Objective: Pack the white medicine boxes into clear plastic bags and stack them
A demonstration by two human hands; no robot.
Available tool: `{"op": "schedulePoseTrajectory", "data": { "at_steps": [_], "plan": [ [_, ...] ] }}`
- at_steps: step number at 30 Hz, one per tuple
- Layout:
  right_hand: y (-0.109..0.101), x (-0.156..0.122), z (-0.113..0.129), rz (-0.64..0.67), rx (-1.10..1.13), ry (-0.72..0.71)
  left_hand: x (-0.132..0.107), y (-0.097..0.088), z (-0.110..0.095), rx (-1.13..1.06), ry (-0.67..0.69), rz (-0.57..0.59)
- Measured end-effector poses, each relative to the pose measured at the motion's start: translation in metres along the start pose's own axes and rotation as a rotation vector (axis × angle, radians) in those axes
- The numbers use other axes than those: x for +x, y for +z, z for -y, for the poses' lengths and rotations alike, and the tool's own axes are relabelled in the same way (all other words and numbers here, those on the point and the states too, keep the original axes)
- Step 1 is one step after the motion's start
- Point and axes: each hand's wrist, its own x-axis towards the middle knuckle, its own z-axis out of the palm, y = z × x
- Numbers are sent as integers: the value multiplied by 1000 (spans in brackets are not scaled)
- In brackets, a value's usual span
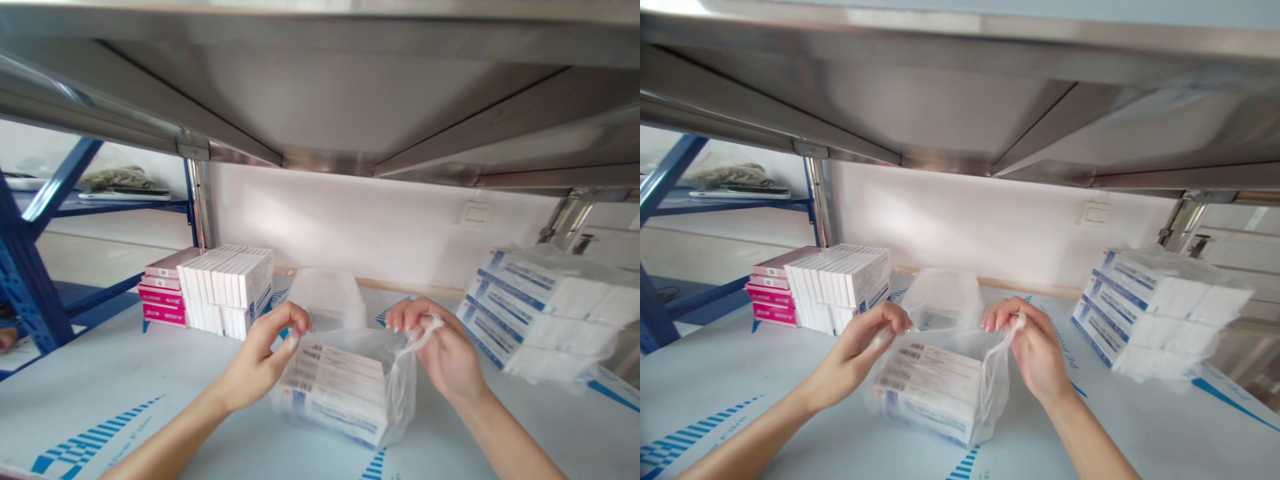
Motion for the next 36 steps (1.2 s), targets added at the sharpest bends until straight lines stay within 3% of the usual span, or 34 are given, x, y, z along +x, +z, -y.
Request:
{"op": "schedulePoseTrajectory", "data": {
  "at_steps": [3, 5, 8, 10, 12, 15, 20, 23, 25, 29, 33, 36],
  "plan": [
    [-3, 5, 26, 220, 45, -17, 2, -9, -13, -215, 22, 33],
    [-4, 7, 43, 388, -76, -20, 6, -18, -28, -215, 31, 131],
    [2, 5, 64, 624, -592, -5, 16, -26, -54, 268, 43, 406],
    [12, -1, 72, 708, -977, -25, 22, -26, -68, 633, 69, 522],
    [25, -9, 76, 736, -1205, -55, 23, -23, -76, 857, 83, 591],
    [38, -22, 77, 756, -1315, -94, 18, -17, -78, 938, 142, 636],
    [45, -31, 82, 823, -1194, -15, 11, -12, -80, 873, 388, 558],
    [48, -31, 82, 857, -1123, 68, 12, -11, -84, 724, 450, 695],
    [51, -30, 80, 909, -1119, 123, 11, -12, -86, 712, 406, 765],
    [54, -27, 76, 930, -1191, 173, 3, -19, -82, 1030, 210, 700],
    [44, -30, 67, 814, -1372, 38, -2, -25, -64, 1096, -27, 639],
    [35, -31, 59, 676, -1484, 137, 0, -21, -46, 1021, -136, 616]
  ]
}}
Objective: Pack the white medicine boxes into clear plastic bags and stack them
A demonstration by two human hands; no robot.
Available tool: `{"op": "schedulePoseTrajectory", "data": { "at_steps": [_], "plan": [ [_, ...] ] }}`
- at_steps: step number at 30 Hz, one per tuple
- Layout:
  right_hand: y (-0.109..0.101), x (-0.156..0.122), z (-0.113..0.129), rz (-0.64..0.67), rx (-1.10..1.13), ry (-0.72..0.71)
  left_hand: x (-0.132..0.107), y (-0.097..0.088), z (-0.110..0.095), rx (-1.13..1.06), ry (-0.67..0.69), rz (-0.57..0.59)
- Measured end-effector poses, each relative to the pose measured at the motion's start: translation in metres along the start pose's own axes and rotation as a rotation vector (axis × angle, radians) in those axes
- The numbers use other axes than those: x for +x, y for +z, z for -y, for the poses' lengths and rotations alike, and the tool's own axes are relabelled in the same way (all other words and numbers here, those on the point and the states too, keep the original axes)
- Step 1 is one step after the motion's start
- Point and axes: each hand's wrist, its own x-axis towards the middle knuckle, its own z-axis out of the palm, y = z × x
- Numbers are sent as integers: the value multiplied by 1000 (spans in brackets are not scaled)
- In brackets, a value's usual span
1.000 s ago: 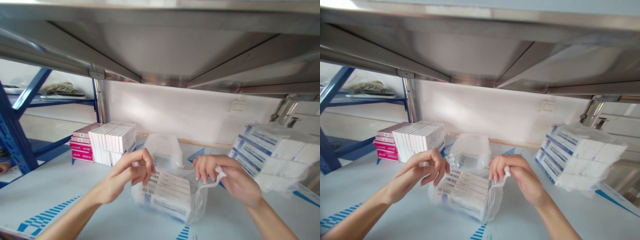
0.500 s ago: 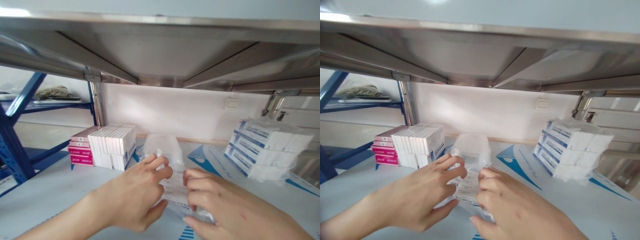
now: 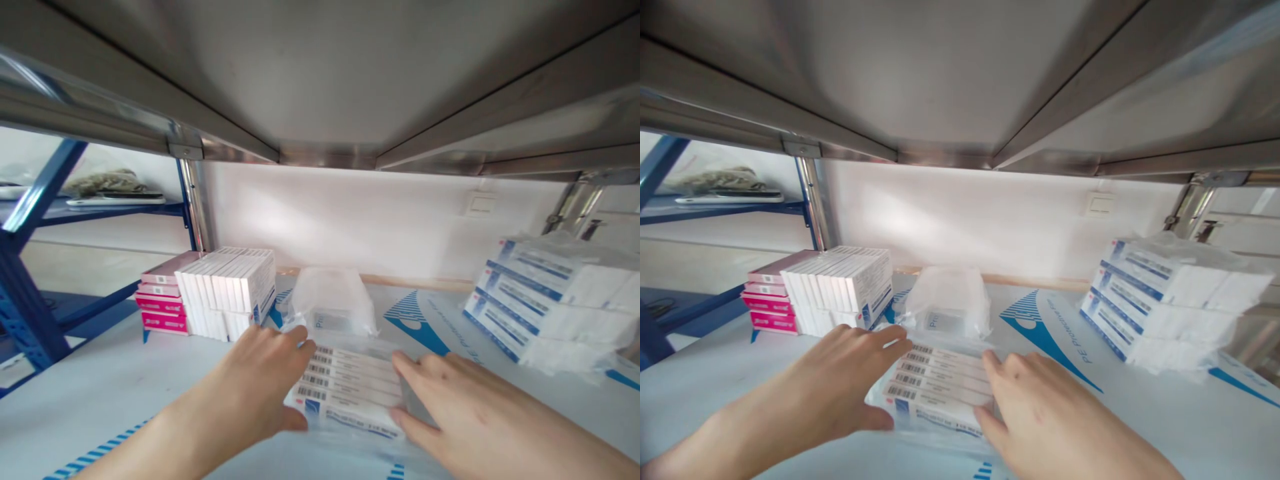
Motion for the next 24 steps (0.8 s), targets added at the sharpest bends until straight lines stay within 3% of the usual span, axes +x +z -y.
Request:
{"op": "schedulePoseTrajectory", "data": {
  "at_steps": [3, 6, 11, 17, 20, 24],
  "plan": [
    [4, 4, -7, 127, 134, 128, 12, 10, 6, -159, 11, 26],
    [11, 9, -15, 178, 252, 149, 19, 14, 14, -292, 24, 56],
    [44, 7, -25, 91, 444, 124, 18, 24, 25, -446, 13, 11],
    [92, -4, -14, -63, 858, 144, 8, 50, 28, -733, 16, -37],
    [85, -7, -16, -16, 933, 146, 0, 52, 29, -749, -2, -41],
    [51, 0, -23, 42, 837, 200, -7, 41, 31, -617, -30, -136]
  ]
}}
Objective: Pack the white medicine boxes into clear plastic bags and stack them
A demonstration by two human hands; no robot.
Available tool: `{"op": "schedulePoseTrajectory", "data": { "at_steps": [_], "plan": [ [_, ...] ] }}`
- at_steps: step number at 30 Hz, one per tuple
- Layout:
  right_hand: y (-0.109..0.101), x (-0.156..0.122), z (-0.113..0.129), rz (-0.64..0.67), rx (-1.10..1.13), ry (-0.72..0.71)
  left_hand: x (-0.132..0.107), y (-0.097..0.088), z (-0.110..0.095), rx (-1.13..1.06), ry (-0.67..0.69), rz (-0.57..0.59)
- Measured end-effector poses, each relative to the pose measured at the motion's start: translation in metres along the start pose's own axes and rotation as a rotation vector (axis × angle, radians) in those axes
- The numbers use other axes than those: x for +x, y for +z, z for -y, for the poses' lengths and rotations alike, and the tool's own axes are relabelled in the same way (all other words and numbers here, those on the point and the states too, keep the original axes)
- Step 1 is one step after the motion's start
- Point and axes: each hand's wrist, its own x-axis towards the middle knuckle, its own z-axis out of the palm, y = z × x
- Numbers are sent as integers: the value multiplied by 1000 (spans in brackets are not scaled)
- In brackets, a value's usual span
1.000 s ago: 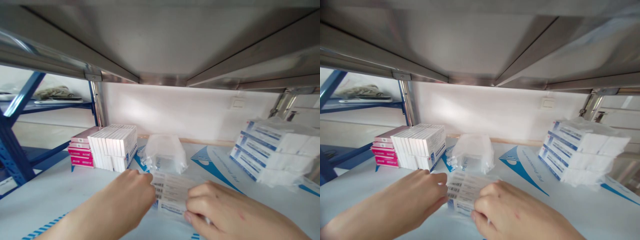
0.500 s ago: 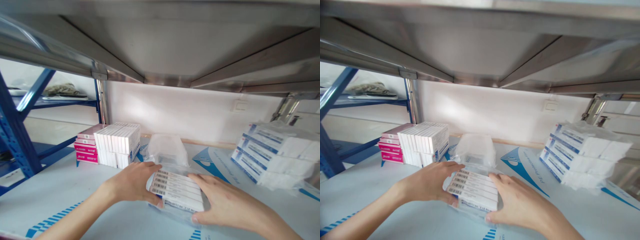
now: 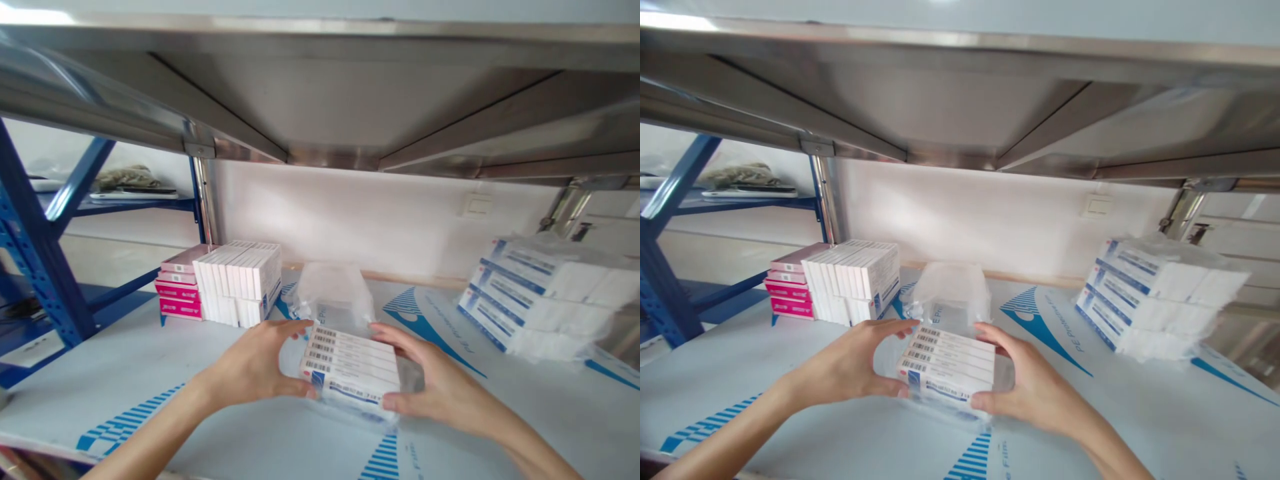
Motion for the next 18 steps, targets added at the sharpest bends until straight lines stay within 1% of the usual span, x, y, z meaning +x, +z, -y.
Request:
{"op": "schedulePoseTrajectory", "data": {
  "at_steps": [2, 3, 6, 8, 10, 12, 14, 16, 18],
  "plan": [
    [-6, 4, 12, 16, -105, 12, 3, -4, -2, 49, 37, -36],
    [-6, 7, 17, 30, -154, 14, 6, -4, -2, 56, 63, -29],
    [2, 12, 27, 18, -232, -9, 17, 1, 2, 9, 147, 51],
    [7, 14, 27, -24, -190, -23, 23, 6, 7, -81, 187, 82],
    [9, 16, 23, -62, -55, -12, 26, 12, 12, -223, 207, 74],
    [6, 18, 17, -84, 135, 2, 28, 15, 17, -398, 206, 60],
    [1, 20, 11, -101, 327, -23, 28, 17, 20, -545, 192, 39],
    [-4, 23, 8, -127, 494, -54, 29, 17, 21, -628, 181, 15],
    [-9, 27, 7, -170, 634, -67, 29, 16, 22, -662, 180, -10]
  ]
}}
